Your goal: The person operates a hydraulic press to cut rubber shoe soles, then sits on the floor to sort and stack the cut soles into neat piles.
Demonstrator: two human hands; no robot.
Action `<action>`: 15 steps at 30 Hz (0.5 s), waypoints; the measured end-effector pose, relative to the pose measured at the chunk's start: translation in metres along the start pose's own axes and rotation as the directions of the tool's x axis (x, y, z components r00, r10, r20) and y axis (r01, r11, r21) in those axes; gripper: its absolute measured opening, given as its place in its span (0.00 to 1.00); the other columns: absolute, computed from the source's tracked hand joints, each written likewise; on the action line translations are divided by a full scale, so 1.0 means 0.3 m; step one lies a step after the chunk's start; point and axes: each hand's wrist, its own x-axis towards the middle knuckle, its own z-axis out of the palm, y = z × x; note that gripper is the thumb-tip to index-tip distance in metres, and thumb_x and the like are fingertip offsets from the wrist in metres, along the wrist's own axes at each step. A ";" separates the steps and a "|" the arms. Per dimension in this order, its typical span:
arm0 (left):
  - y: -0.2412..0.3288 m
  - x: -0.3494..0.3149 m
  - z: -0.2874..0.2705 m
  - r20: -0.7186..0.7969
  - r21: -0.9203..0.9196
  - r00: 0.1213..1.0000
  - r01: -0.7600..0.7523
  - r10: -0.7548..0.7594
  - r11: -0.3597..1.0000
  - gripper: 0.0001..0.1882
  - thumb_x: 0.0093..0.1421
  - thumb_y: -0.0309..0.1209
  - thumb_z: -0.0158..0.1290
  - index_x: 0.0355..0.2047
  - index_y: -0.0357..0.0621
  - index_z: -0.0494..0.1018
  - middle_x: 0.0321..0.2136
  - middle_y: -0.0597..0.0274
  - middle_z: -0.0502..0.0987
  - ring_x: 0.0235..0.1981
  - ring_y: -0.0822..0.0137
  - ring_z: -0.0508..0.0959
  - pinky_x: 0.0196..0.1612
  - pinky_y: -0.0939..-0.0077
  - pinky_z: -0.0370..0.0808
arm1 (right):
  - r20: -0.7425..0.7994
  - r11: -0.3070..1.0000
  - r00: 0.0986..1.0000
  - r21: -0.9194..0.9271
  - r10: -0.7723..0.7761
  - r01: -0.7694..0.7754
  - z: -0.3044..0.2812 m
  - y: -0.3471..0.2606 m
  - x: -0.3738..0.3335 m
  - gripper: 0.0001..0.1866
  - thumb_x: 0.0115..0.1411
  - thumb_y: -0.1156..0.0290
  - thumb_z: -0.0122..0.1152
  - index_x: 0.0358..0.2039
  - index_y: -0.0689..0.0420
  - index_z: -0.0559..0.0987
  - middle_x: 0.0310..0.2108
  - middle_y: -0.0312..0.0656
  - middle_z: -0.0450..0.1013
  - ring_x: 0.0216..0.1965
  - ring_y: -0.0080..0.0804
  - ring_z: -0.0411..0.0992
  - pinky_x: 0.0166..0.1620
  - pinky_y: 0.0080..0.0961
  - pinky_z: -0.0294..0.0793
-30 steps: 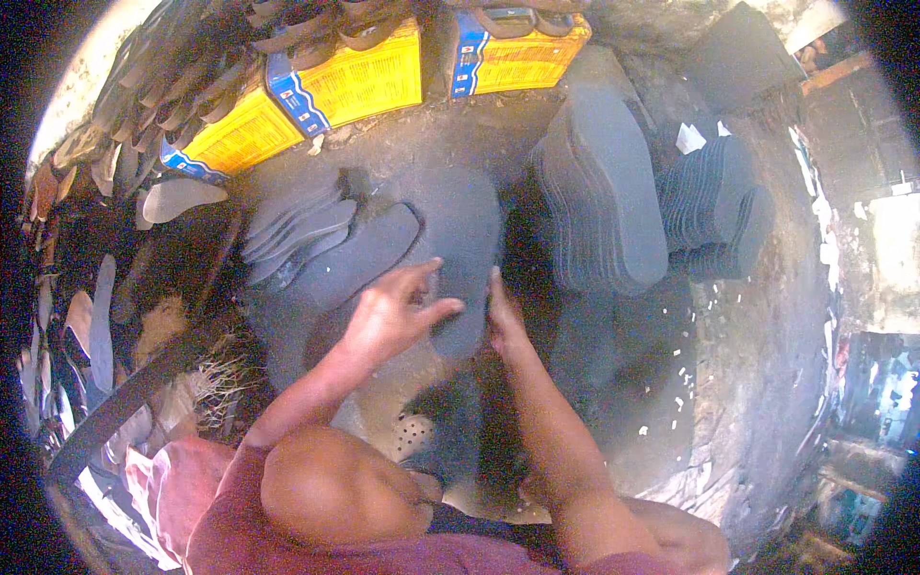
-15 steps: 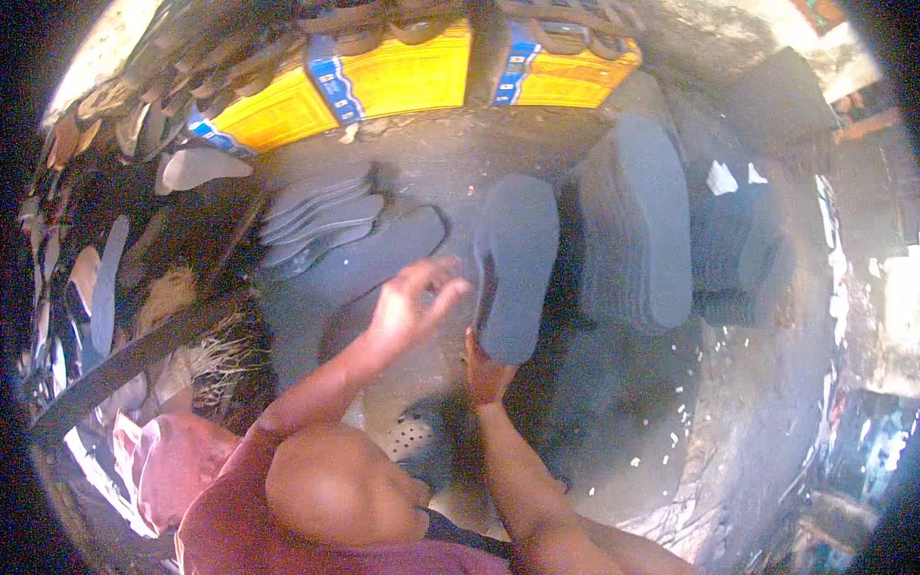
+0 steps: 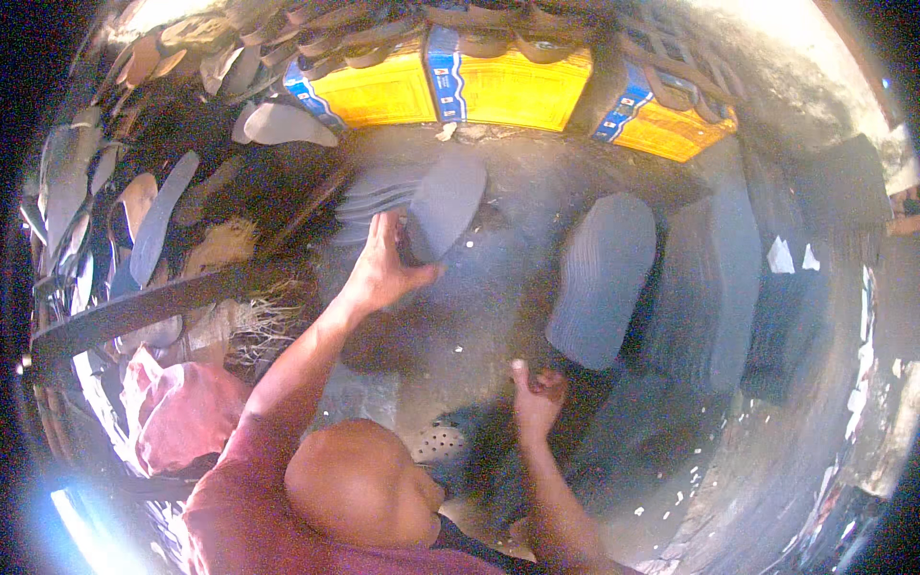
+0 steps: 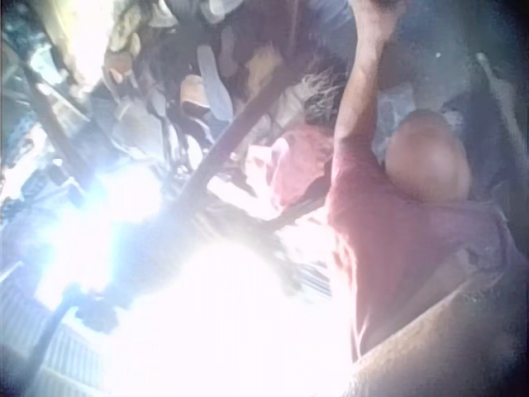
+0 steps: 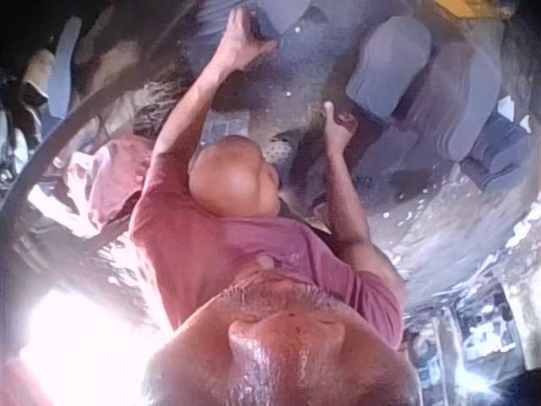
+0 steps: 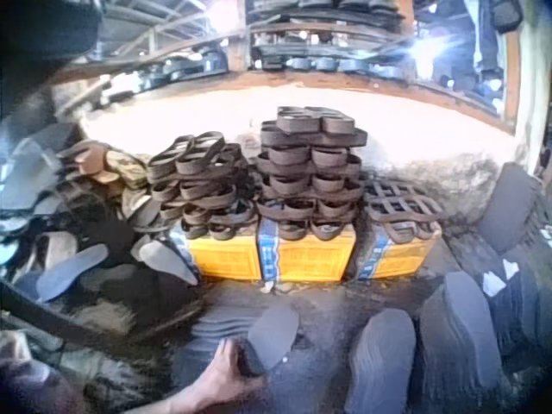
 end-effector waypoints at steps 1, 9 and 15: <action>0.001 0.003 0.018 -0.015 -0.186 0.999 0.046 -0.049 0.981 0.49 0.44 0.41 0.77 0.56 0.34 0.59 0.44 0.50 0.67 0.48 0.56 0.71 0.54 0.61 0.74 | 0.109 0.986 0.985 0.116 -0.131 0.119 0.040 -0.066 -0.061 0.46 0.56 0.52 0.78 0.64 0.67 0.66 0.59 0.55 0.70 0.62 0.49 0.68 0.64 0.43 0.69; -0.092 0.083 0.068 -0.182 0.045 0.982 -0.048 0.055 0.998 0.46 0.47 0.51 0.76 0.58 0.35 0.70 0.52 0.41 0.73 0.55 0.43 0.75 0.59 0.54 0.74 | 0.214 0.864 0.845 0.252 -0.490 0.437 0.056 -0.533 -0.017 0.22 0.66 0.71 0.65 0.57 0.64 0.71 0.49 0.44 0.74 0.50 0.30 0.71 0.56 0.29 0.71; -0.305 0.237 -0.078 0.410 0.775 0.908 -0.297 -0.088 0.557 0.87 0.26 0.56 0.80 0.79 0.66 0.31 0.78 0.54 0.43 0.78 0.45 0.46 0.68 0.16 0.50 | 0.226 0.873 0.854 0.262 -0.469 0.410 -0.009 -0.349 -0.036 0.27 0.67 0.61 0.65 0.57 0.67 0.71 0.52 0.53 0.76 0.53 0.41 0.73 0.59 0.35 0.69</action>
